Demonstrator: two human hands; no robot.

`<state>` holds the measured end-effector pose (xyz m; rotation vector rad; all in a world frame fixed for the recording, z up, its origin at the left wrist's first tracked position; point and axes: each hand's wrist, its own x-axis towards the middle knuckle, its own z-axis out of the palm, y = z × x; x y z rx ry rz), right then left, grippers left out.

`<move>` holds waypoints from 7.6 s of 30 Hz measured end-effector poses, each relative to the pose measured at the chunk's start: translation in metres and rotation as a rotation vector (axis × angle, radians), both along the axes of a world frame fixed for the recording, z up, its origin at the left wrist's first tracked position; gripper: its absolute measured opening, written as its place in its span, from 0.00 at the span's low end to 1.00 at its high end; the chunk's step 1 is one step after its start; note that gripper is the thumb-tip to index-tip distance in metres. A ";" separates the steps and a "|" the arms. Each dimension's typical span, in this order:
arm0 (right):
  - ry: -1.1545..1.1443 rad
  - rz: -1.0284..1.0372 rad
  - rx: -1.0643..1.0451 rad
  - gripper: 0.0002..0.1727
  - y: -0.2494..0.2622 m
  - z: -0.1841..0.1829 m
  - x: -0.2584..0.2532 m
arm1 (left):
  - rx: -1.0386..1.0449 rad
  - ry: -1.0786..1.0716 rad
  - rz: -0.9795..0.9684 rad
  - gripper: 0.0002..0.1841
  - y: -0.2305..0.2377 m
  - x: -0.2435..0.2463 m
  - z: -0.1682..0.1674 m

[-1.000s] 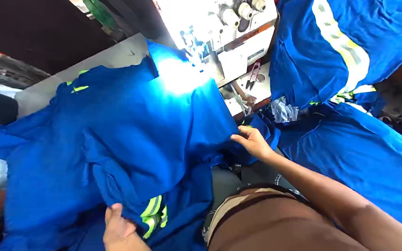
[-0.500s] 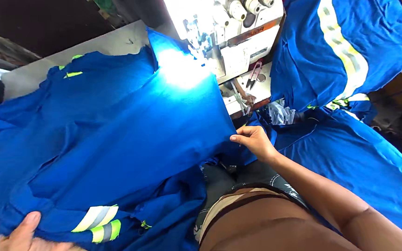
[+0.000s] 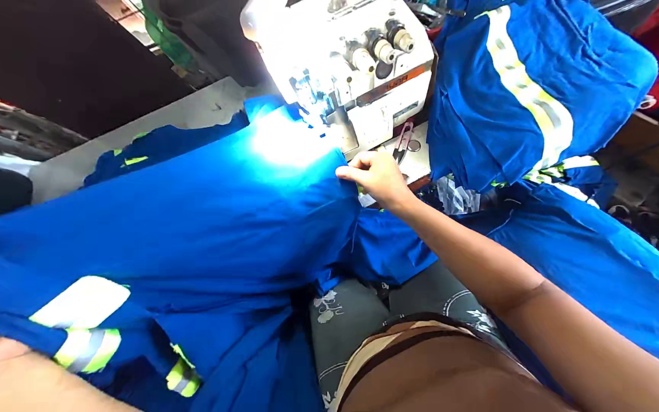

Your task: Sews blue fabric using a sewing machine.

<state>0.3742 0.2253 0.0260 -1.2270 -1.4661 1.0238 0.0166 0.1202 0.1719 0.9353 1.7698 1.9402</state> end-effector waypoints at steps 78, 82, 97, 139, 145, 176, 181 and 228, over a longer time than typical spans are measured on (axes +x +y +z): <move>-0.848 0.406 -0.329 0.20 -0.064 -0.004 0.117 | -0.038 -0.506 -0.066 0.16 0.015 0.044 -0.133; -0.943 0.252 -0.379 0.19 -0.052 -0.001 0.110 | -0.082 -0.441 -0.092 0.11 0.010 0.058 -0.138; -0.426 -0.079 0.466 0.04 -0.026 0.025 0.019 | -0.010 0.098 -0.263 0.56 0.006 0.075 -0.160; -0.190 0.007 0.103 0.17 0.006 0.037 0.010 | -0.048 0.417 -0.343 0.43 0.078 0.006 -0.050; -0.141 -0.097 0.020 0.14 -0.009 0.023 0.000 | -0.081 0.633 -0.161 0.38 0.078 0.034 -0.052; 0.027 0.125 -0.041 0.09 -0.042 0.039 0.008 | -0.029 -0.087 -0.410 0.23 0.019 0.078 -0.114; 0.011 0.086 -0.106 0.08 -0.038 0.003 0.012 | -0.043 -0.081 -0.414 0.26 0.020 0.077 -0.118; 0.031 -0.010 -0.098 0.08 -0.045 -0.007 0.000 | 0.020 0.080 -0.436 0.20 0.038 0.075 -0.102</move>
